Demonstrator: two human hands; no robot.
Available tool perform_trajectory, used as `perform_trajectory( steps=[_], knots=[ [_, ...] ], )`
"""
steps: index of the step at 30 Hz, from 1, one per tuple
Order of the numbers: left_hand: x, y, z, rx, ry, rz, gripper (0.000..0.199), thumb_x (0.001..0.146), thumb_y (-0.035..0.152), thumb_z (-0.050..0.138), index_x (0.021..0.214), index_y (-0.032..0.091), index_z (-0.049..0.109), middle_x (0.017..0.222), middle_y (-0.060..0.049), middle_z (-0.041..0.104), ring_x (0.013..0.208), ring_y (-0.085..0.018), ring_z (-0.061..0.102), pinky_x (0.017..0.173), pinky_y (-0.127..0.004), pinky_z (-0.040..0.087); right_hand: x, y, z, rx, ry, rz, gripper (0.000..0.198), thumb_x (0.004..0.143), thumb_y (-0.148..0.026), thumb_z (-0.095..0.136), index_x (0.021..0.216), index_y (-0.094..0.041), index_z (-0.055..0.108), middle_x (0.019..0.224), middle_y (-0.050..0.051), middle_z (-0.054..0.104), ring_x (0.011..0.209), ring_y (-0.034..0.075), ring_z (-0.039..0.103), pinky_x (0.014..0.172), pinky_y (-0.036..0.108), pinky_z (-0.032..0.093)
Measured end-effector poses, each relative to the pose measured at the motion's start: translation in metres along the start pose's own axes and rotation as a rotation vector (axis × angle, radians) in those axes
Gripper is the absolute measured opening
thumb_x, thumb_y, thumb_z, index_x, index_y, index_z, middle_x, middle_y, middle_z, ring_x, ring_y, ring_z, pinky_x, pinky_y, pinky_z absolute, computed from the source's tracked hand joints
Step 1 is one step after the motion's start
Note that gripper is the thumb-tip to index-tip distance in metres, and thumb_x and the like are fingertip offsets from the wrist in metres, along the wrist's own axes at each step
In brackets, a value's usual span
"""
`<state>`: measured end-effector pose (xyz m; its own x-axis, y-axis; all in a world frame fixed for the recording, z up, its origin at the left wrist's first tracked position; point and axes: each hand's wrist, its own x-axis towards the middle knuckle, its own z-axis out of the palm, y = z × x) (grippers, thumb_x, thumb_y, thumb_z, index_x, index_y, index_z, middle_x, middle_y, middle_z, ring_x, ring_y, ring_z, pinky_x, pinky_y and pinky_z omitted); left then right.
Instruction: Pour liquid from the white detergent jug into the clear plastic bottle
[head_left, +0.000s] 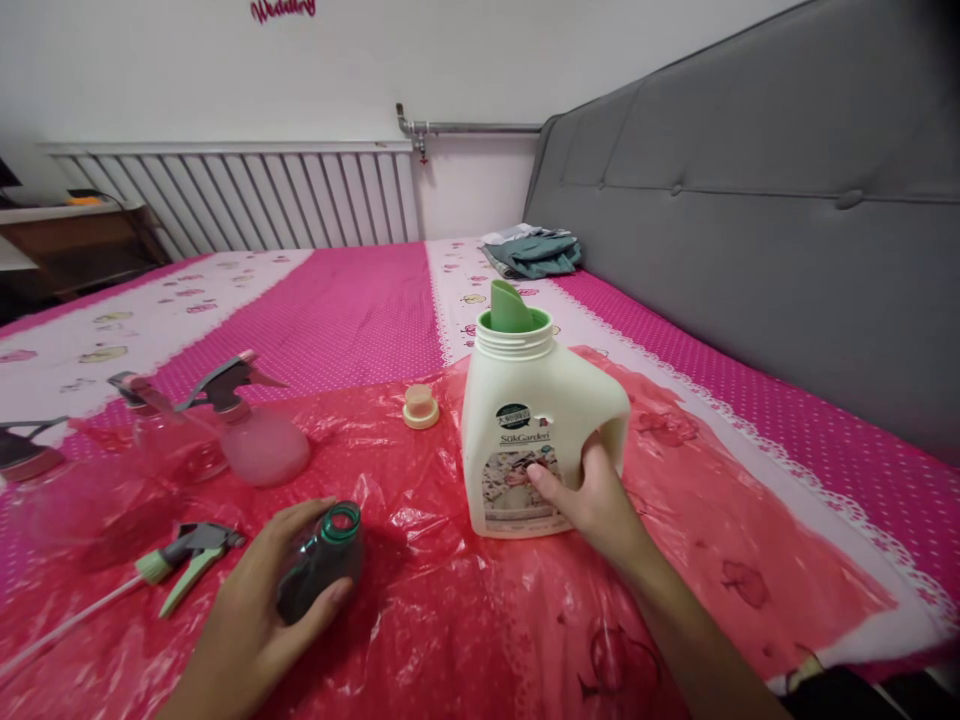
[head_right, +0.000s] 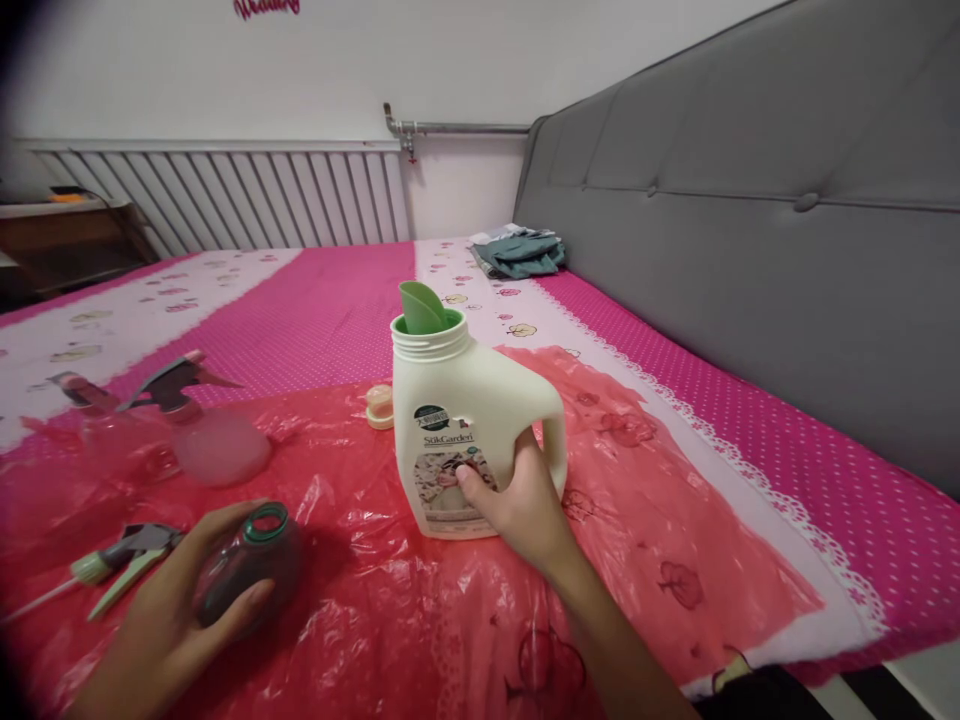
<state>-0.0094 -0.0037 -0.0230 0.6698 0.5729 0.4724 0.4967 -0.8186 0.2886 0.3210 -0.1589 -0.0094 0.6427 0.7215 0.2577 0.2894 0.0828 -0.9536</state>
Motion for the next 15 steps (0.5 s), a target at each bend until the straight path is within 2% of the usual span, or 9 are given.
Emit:
perform_trajectory(
  steps=[6,15],
  knots=[
    [-0.0012,-0.0060,0.0011,-0.009,-0.019,-0.015,0.053,0.094,0.049,0.067,0.141,0.027,0.057,0.132,-0.008,0.076,0.111,-0.031,0.078,0.098,-0.043,0.065,0.0008,0.0012,-0.0064,0.011,-0.117,-0.044,0.070,0.081,-0.052,0.072,0.132,-0.020,0.037,0.130,0.019,0.065,0.121,0.033,0.068,0.109,0.049,0.057],
    [-0.0003,-0.0027,-0.0011,-0.020,-0.027,-0.019,0.052,0.096,0.049,0.066,0.141,0.027,0.055,0.133,-0.009,0.075,0.111,-0.032,0.078,0.099,-0.044,0.065,0.0020,0.0063,-0.0085,0.030,-0.159,-0.051,0.086,0.086,-0.055,0.072,0.155,-0.020,0.032,0.141,0.018,0.059,0.133,0.035,0.061,0.116,0.052,0.051]
  ],
)
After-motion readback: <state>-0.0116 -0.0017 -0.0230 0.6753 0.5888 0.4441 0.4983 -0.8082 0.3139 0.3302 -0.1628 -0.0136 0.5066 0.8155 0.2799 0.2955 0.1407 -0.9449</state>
